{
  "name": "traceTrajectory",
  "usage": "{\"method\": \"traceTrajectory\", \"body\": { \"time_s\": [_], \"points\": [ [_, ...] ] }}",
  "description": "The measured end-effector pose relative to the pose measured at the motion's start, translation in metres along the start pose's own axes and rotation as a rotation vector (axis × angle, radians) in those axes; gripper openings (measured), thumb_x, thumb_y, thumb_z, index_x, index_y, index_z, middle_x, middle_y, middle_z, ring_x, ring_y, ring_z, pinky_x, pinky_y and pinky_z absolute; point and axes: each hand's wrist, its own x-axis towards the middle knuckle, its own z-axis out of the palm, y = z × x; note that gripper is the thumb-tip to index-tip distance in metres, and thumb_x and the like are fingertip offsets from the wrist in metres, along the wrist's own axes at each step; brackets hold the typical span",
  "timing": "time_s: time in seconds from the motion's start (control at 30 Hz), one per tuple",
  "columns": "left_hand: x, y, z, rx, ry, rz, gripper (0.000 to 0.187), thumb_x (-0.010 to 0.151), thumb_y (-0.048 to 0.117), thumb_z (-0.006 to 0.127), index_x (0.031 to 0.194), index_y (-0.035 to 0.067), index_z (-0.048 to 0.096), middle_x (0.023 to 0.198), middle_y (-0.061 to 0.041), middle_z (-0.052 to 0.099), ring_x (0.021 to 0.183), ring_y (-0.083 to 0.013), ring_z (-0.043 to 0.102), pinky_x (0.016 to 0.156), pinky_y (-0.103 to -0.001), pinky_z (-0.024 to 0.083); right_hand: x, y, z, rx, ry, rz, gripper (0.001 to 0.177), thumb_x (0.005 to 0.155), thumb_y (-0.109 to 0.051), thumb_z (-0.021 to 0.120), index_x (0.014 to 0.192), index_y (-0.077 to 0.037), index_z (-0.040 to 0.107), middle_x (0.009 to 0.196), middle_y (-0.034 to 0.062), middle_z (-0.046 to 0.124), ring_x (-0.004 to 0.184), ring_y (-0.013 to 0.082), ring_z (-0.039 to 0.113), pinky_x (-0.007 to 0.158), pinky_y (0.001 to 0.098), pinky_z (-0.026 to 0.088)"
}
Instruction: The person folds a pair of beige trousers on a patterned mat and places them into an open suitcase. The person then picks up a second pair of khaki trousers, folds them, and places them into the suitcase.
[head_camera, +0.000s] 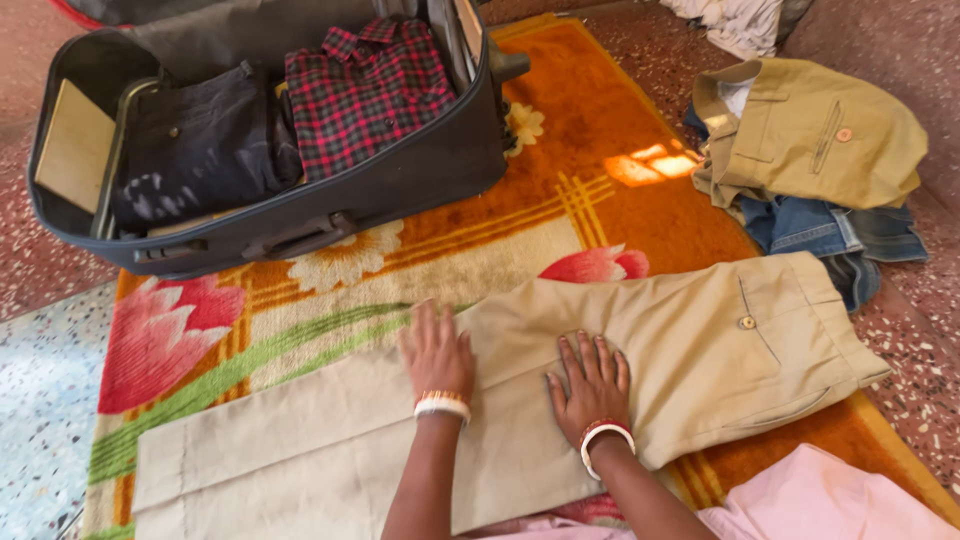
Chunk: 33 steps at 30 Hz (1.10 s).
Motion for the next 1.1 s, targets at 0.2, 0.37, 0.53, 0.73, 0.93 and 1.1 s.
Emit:
{"method": "traceTrajectory", "body": {
  "time_s": [0.2, 0.37, 0.53, 0.73, 0.93, 1.1],
  "points": [
    [-0.066, -0.058, -0.029, 0.087, -0.039, -0.256, 0.084, 0.097, 0.057, 0.04, 0.159, 0.006, 0.021, 0.169, -0.015, 0.009, 0.156, -0.0318, 0.003, 0.121, -0.057, 0.003, 0.0, 0.002, 0.001, -0.013, -0.031, 0.009, 0.061, 0.095, -0.045, 0.049, 0.15, -0.018, 0.044, 0.156, 0.011, 0.04, 0.147, 0.0311, 0.031, 0.12, 0.0515, 0.015],
    [-0.061, -0.036, -0.018, 0.14, -0.205, 0.039, 0.088, 0.093, 0.068, 0.039, 0.158, 0.013, 0.018, 0.166, -0.011, 0.009, 0.153, -0.0293, 0.003, 0.122, -0.056, 0.002, 0.001, 0.001, 0.001, -0.031, -0.012, 0.0, 0.062, 0.095, -0.044, 0.049, 0.15, -0.019, 0.043, 0.158, 0.0104, 0.039, 0.147, 0.0308, 0.03, 0.121, 0.0512, 0.015],
    [-0.059, -0.029, -0.027, 0.153, -0.422, -0.152, 0.088, 0.092, 0.068, 0.039, 0.159, 0.014, 0.019, 0.168, -0.005, 0.012, 0.155, -0.0241, 0.003, 0.124, -0.051, 0.001, 0.004, -0.009, -0.001, -0.038, -0.014, 0.038, 0.068, 0.09, -0.042, 0.054, 0.152, -0.017, 0.042, 0.16, 0.0116, 0.036, 0.147, 0.0322, 0.026, 0.118, 0.0547, 0.014],
    [-0.065, -0.037, -0.013, 0.094, -0.188, -0.082, 0.084, 0.093, 0.062, 0.039, 0.156, 0.009, 0.023, 0.165, -0.008, 0.017, 0.154, -0.0267, 0.007, 0.122, -0.052, 0.001, -0.002, -0.073, 0.028, 0.348, -0.188, -0.371, 0.052, 0.091, -0.04, 0.058, 0.137, -0.018, 0.054, 0.157, 0.0053, 0.048, 0.154, 0.0278, 0.031, 0.123, 0.055, 0.021],
    [-0.064, -0.038, -0.014, 0.065, -0.118, -0.092, 0.086, 0.092, 0.063, 0.038, 0.156, 0.007, 0.021, 0.166, -0.013, 0.014, 0.154, -0.0283, 0.005, 0.122, -0.053, 0.0, 0.043, -0.037, 0.037, 0.216, -0.217, -0.469, 0.074, 0.091, -0.051, 0.058, 0.153, -0.016, 0.042, 0.164, 0.0089, 0.03, 0.154, 0.03, 0.019, 0.118, 0.0651, 0.004],
    [-0.063, -0.036, -0.015, 0.208, -0.386, -0.171, 0.088, 0.093, 0.065, 0.034, 0.159, 0.01, 0.015, 0.168, -0.01, 0.009, 0.155, -0.0266, 0.001, 0.122, -0.051, -0.002, 0.085, 0.046, 0.01, -0.177, -0.176, -0.232, 0.071, 0.098, -0.051, 0.042, 0.159, -0.017, 0.025, 0.167, 0.0076, 0.022, 0.153, 0.0261, 0.018, 0.119, 0.0601, 0.007]
  ]
}}
